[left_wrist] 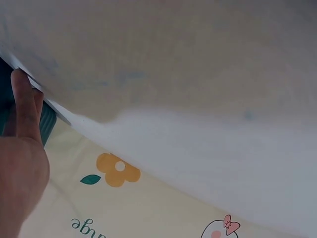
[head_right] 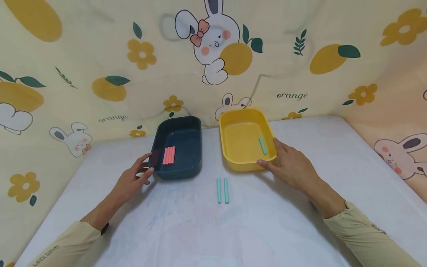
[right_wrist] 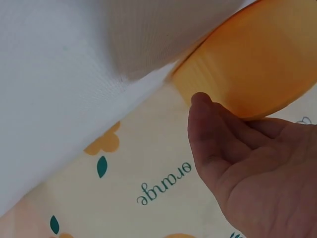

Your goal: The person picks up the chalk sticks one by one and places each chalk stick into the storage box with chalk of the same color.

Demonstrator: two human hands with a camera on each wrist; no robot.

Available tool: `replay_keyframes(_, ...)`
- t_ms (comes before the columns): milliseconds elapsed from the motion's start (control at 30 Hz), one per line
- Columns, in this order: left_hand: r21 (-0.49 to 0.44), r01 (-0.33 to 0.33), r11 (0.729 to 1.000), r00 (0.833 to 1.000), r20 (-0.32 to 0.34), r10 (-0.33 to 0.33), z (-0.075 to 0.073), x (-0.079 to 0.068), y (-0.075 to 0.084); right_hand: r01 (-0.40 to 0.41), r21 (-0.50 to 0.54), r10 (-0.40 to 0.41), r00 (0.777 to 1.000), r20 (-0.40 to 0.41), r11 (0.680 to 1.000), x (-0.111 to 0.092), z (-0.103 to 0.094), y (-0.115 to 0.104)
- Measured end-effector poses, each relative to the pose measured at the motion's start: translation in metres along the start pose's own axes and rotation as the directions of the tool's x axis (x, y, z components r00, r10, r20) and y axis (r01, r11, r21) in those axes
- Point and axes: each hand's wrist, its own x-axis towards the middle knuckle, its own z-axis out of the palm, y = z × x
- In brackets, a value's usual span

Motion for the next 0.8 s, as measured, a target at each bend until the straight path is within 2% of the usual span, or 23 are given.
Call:
replay_keyframes(200,0.007,-0.01,1.0,1.0,0.001,0.01,-0.002,0.0,-0.003,-0.018,0.003,0.017,0.998,0.059,1.0,0.001,-0.002,0.0)
replay_keyframes(533,-0.045,-0.004,0.999,0.999,0.048,0.007,-0.002,-0.003,-0.004,-0.035,0.007,0.034,0.997,0.073,0.999,-0.005,-0.001,0.001)
replay_keyframes(600,-0.031,-0.033,0.999,0.999,0.011,0.034,-0.004,-0.007,-0.003,-0.035,0.005,0.034,0.997,0.073,0.999,-0.005,-0.001,0.001)
replay_keyframes(667,0.044,-0.069,0.997,0.996,-0.061,0.071,-0.006,-0.011,0.001,-0.034,0.004,0.034,0.997,0.072,0.999,-0.005,-0.001,0.001)
replay_keyframes(733,0.149,-0.097,0.984,0.981,-0.154,0.12,-0.007,-0.014,0.008,-0.028,0.008,0.027,0.997,0.067,1.0,-0.004,0.0,0.001)
replay_keyframes(800,0.258,-0.107,0.96,0.954,-0.245,0.172,-0.006,-0.015,0.017,-0.025,0.016,0.024,0.998,0.063,1.0,-0.003,0.001,0.0)
